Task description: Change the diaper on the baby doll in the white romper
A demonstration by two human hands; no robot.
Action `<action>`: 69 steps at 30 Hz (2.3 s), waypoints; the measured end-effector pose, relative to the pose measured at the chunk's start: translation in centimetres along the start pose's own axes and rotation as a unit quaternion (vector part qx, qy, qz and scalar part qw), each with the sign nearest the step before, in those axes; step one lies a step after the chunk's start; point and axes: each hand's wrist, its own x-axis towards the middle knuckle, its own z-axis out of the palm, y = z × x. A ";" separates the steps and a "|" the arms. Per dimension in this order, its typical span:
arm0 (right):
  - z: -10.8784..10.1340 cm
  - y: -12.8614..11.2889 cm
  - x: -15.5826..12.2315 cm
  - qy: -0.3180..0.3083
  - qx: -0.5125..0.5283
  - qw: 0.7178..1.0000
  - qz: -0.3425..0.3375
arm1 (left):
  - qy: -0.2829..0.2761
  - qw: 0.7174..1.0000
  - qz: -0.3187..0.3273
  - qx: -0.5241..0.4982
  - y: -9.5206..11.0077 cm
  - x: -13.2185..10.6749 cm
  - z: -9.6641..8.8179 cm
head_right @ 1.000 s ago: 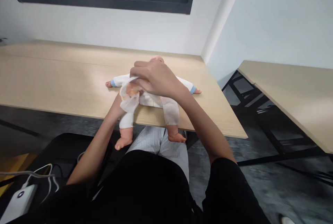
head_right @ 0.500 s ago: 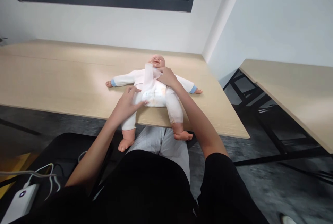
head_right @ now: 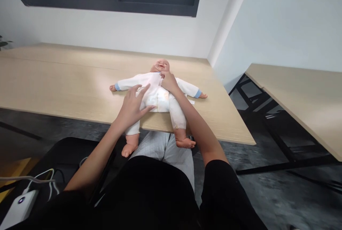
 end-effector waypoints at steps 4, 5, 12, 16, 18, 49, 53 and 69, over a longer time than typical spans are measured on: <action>-0.2 -0.6 -0.4 0.044 0.029 0.998 0.033 | -0.120 0.984 0.123 0.048 1.4 2.2 -0.4; -0.4 -0.7 -0.6 0.066 0.029 0.997 0.028 | -0.150 0.976 0.149 0.043 1.4 3.1 -0.5; -5.0 0.7 -4.4 0.128 -0.003 0.990 0.055 | -0.271 0.944 0.187 -0.027 -0.1 8.7 0.5; -7.8 3.2 -8.9 0.082 -0.090 0.982 0.143 | -0.298 0.939 0.167 -0.042 -1.3 10.9 1.9; -8.2 4.3 -10.7 0.033 -0.142 0.979 0.142 | -0.298 0.940 0.159 -0.045 -1.8 11.8 2.6; -7.4 4.6 -11.9 -0.012 0.309 0.897 0.315 | -0.293 0.944 0.150 -0.028 0.2 12.9 4.0; -7.8 4.7 -12.1 0.007 0.357 0.892 0.277 | -0.293 0.948 0.125 -0.009 0.4 12.9 4.0; -8.4 2.2 -9.0 0.070 0.235 0.969 0.024 | -0.244 0.947 0.130 -0.163 -2.5 14.7 5.4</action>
